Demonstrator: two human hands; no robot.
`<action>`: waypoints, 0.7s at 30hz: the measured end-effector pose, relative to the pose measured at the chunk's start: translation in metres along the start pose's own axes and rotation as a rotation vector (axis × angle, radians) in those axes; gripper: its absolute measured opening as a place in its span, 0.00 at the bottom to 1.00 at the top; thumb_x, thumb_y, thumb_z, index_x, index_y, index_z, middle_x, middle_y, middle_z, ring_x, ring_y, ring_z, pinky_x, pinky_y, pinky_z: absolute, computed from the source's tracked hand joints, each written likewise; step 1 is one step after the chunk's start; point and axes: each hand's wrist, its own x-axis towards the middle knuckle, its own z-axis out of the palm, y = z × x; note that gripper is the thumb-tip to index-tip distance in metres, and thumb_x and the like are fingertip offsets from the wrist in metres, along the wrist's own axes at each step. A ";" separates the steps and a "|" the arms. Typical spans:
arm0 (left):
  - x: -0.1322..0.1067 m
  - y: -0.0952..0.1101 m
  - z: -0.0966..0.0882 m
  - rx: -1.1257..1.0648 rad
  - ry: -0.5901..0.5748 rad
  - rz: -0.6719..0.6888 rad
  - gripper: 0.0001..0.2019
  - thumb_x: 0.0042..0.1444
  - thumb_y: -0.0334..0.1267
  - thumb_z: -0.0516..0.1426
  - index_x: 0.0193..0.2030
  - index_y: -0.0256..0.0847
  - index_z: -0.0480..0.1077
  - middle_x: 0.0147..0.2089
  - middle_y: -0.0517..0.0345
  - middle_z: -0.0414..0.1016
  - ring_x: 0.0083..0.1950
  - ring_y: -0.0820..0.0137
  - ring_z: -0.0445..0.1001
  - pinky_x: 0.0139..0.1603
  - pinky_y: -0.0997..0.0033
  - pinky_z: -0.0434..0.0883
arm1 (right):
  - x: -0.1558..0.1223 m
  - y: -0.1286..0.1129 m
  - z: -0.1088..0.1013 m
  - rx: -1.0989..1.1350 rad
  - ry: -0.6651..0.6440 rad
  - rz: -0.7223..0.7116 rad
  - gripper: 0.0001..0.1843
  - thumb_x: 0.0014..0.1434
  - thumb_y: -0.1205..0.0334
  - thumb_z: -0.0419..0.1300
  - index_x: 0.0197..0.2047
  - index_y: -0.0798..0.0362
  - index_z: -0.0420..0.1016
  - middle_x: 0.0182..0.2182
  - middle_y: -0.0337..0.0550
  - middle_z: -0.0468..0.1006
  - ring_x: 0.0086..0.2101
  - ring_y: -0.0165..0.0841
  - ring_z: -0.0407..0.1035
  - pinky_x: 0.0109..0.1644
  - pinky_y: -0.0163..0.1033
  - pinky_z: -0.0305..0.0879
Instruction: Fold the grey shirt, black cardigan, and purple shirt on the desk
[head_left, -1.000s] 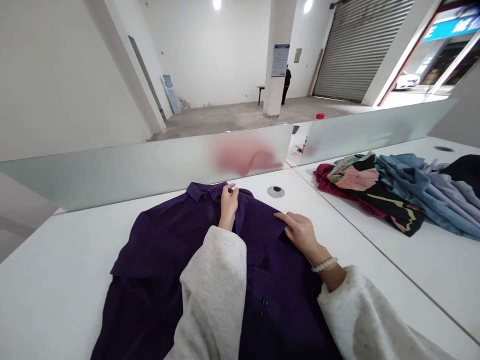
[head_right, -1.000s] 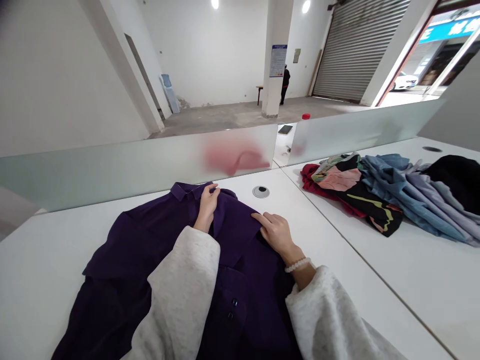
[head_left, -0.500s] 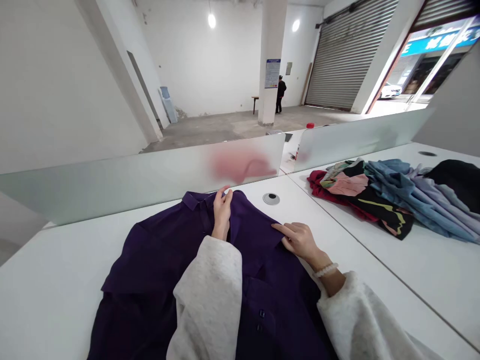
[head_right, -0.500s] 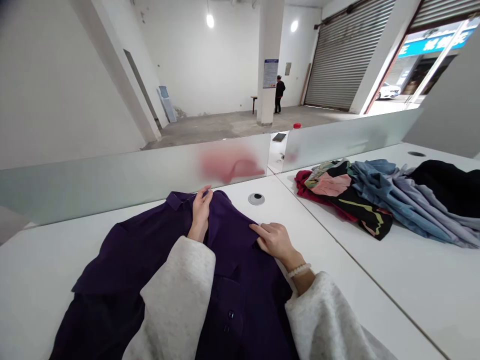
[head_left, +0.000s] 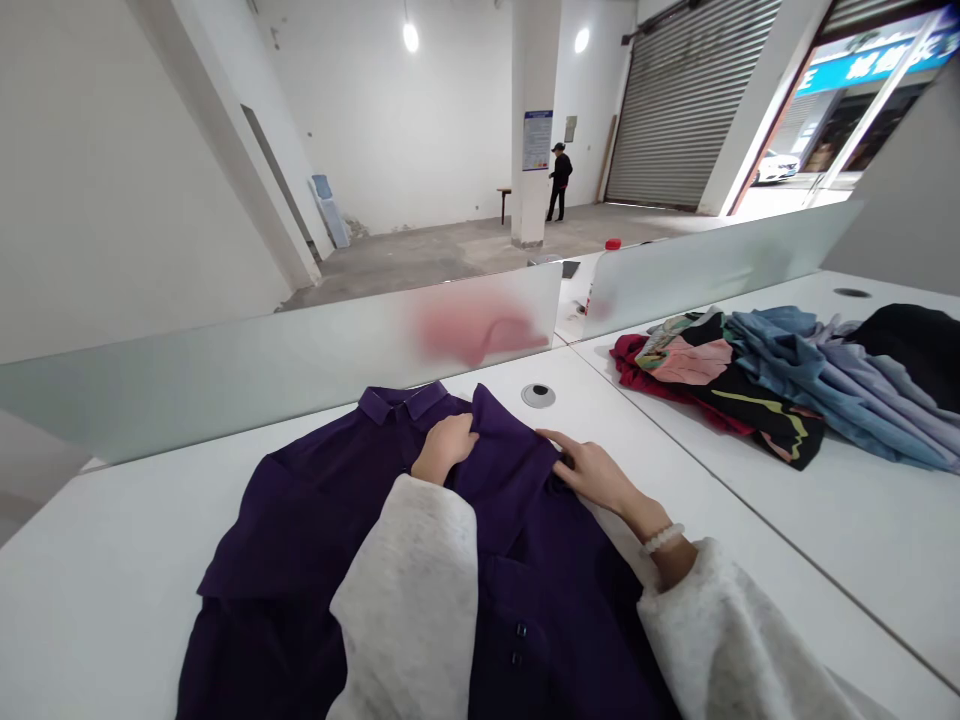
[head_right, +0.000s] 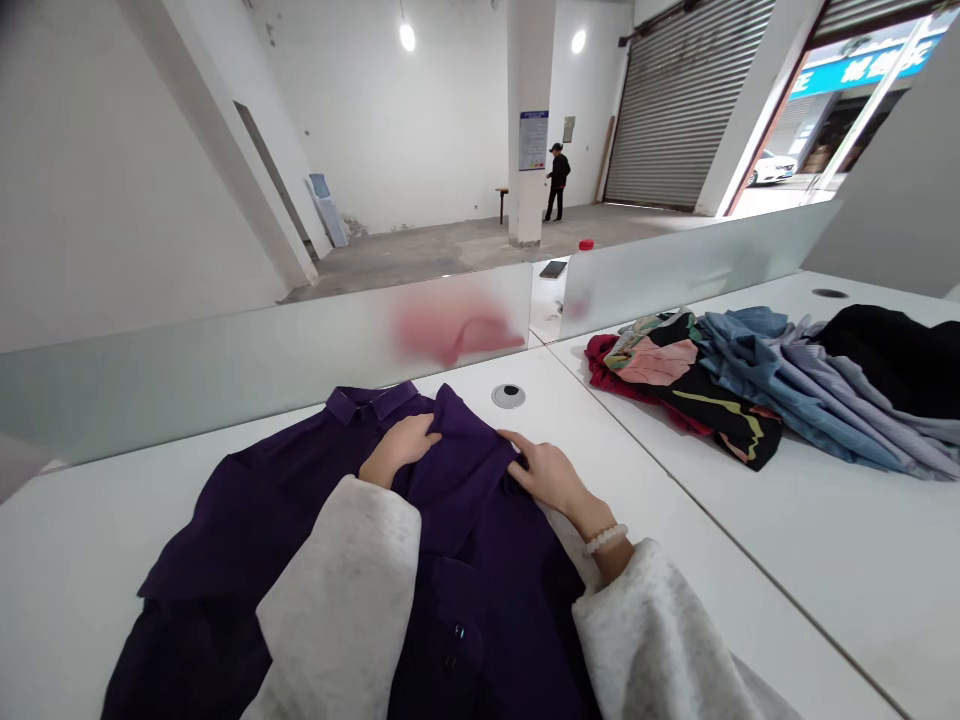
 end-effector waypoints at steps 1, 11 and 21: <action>0.001 -0.001 0.001 -0.005 -0.008 0.018 0.06 0.53 0.33 0.56 0.39 0.38 0.71 0.45 0.45 0.77 0.49 0.57 0.74 0.50 0.62 0.67 | 0.000 -0.001 -0.002 0.105 -0.008 -0.001 0.30 0.58 0.64 0.51 0.64 0.51 0.56 0.34 0.41 0.79 0.30 0.33 0.71 0.35 0.35 0.63; 0.012 -0.001 0.026 0.013 0.025 0.094 0.22 0.64 0.45 0.41 0.56 0.35 0.64 0.58 0.42 0.69 0.61 0.60 0.66 0.58 0.63 0.62 | 0.002 -0.008 -0.029 0.172 -0.125 0.190 0.27 0.54 0.74 0.49 0.57 0.52 0.61 0.34 0.46 0.76 0.32 0.33 0.71 0.33 0.34 0.63; 0.049 -0.013 0.034 0.151 -0.080 -0.038 0.35 0.60 0.59 0.38 0.67 0.38 0.54 0.71 0.47 0.45 0.71 0.51 0.42 0.66 0.44 0.42 | -0.002 -0.020 -0.029 0.037 -0.395 0.290 0.26 0.59 0.75 0.41 0.60 0.55 0.56 0.40 0.56 0.76 0.17 0.30 0.69 0.19 0.33 0.62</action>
